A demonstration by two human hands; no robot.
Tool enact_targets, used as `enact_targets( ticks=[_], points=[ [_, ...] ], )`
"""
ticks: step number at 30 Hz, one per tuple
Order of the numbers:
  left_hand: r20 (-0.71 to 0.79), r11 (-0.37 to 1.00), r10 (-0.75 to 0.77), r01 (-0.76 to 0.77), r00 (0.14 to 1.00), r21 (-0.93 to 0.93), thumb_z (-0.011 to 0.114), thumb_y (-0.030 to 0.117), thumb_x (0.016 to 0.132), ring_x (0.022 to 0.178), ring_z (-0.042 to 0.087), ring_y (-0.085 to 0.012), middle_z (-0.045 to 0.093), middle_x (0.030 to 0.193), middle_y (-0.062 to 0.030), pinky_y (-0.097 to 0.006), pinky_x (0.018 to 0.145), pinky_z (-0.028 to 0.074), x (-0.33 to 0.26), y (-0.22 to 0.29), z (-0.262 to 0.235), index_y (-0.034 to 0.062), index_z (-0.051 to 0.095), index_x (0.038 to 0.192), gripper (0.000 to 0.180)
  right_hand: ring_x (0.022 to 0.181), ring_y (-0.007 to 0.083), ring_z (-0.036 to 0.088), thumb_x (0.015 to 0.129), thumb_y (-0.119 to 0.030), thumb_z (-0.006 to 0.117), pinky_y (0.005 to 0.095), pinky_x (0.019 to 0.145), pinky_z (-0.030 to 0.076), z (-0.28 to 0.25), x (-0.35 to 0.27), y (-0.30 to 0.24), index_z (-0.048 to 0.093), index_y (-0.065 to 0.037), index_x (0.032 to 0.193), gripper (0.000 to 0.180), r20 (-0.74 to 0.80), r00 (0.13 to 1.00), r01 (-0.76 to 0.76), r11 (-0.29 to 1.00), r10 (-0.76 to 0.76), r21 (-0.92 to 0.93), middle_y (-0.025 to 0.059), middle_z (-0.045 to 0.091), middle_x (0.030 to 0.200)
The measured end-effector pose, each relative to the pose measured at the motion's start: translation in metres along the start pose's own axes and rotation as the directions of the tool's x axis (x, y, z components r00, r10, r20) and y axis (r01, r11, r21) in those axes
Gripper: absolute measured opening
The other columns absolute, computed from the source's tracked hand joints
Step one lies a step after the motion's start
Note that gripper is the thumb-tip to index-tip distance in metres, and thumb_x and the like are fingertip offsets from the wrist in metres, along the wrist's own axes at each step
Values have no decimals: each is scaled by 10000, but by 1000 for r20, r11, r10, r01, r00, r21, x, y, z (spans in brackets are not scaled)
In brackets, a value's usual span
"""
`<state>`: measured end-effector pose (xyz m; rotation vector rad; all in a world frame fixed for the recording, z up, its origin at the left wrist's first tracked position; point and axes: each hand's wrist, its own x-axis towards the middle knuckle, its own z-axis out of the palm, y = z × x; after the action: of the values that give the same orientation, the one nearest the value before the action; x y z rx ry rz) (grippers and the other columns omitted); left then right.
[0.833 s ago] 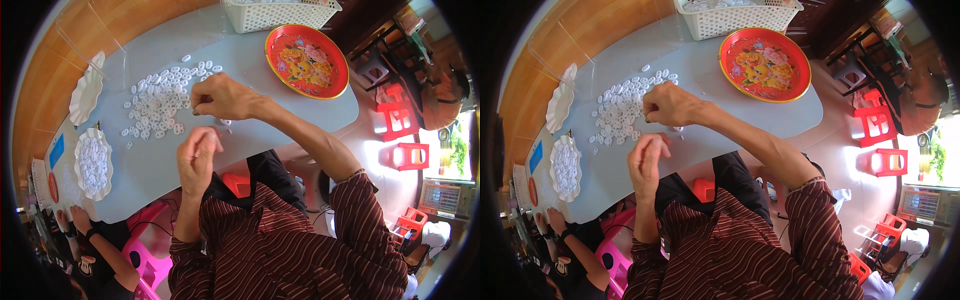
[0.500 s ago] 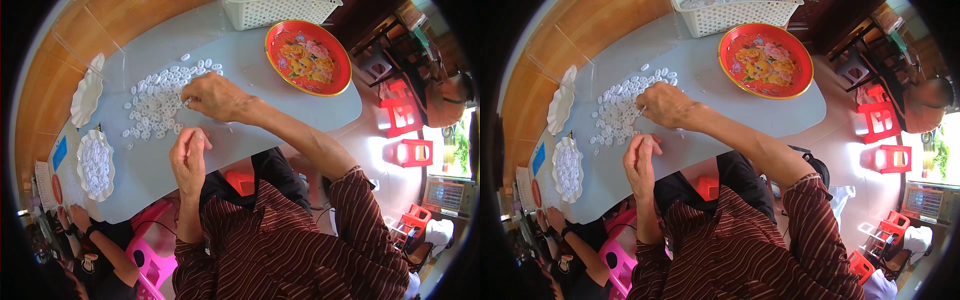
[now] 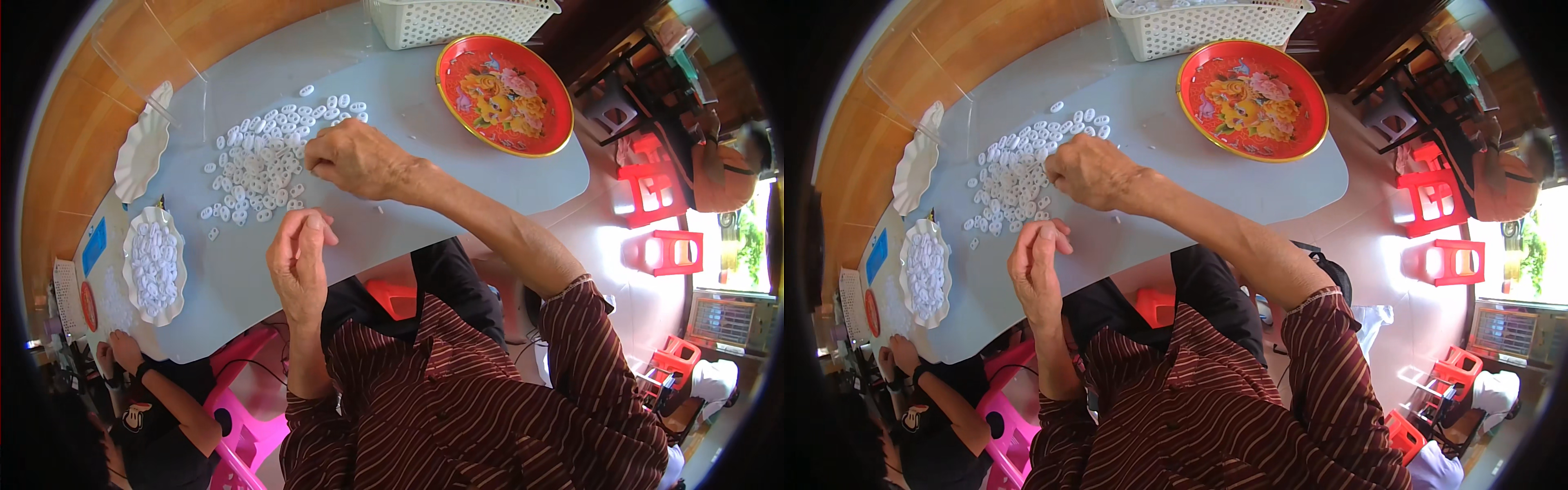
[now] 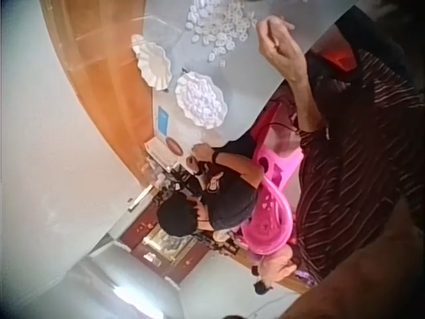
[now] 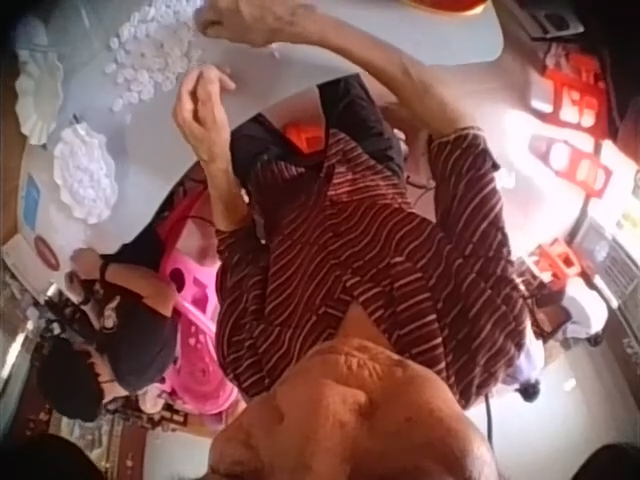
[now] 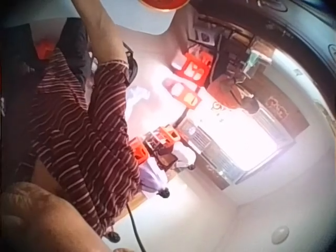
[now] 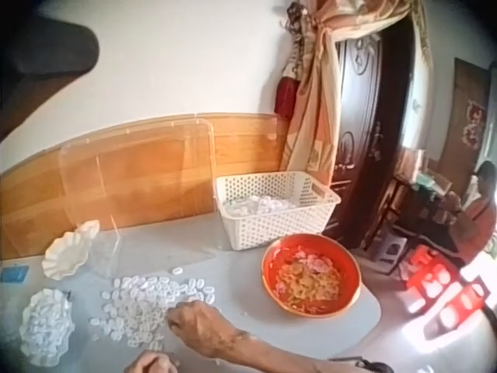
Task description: Manually snapping together small white plastic hardware components on a table.
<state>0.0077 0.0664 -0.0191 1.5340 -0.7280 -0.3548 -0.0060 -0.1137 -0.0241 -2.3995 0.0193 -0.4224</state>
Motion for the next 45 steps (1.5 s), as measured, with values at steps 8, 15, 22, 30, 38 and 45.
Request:
enact_targets(
  ticks=[8,15,22,30,38,45],
  points=[
    [-73,997,-56,59,996,43,504,162,919,675,480,-93,566,742,-60,-242,665,401,-11,3,-10,-27,569,863,207,817,335,610,773,-73,604,428,723,503,9,10,-20,626,-20,875,117,210,977,48,992,-23,-118,151,620,868],
    [-59,998,-45,47,997,40,501,163,918,678,480,-95,561,745,-55,-243,656,396,-7,3,-13,-22,566,857,206,831,334,609,775,-69,607,415,720,507,6,6,-20,588,-6,822,80,197,980,25,980,15,-197,159,611,863],
    [-98,997,58,-52,994,65,510,203,918,722,503,-114,536,696,-50,-255,681,409,9,2,4,-20,554,857,235,561,199,571,793,-64,616,321,538,460,-28,-14,-22,614,23,777,88,81,995,-81,942,58,325,84,598,625],
    [42,998,-61,60,997,32,500,236,923,654,462,-86,548,692,-25,-241,599,366,25,3,20,-7,587,918,259,573,82,511,819,-65,612,243,522,430,-38,-39,-11,642,18,841,91,137,971,-236,700,196,674,37,589,634],
    [26,996,-52,49,998,74,534,172,891,650,487,-91,584,735,-30,-226,591,379,26,14,43,-16,592,872,198,625,112,592,806,-46,590,278,564,482,-48,-59,-13,639,40,833,103,-84,986,-73,828,143,557,83,643,690],
    [89,991,-51,62,995,-123,504,92,853,666,505,-118,533,653,-50,-251,638,402,15,6,62,-24,571,799,144,569,192,613,750,-54,620,308,568,487,-90,-78,11,643,-24,795,60,-396,911,-49,983,116,176,109,617,645]
  ],
)
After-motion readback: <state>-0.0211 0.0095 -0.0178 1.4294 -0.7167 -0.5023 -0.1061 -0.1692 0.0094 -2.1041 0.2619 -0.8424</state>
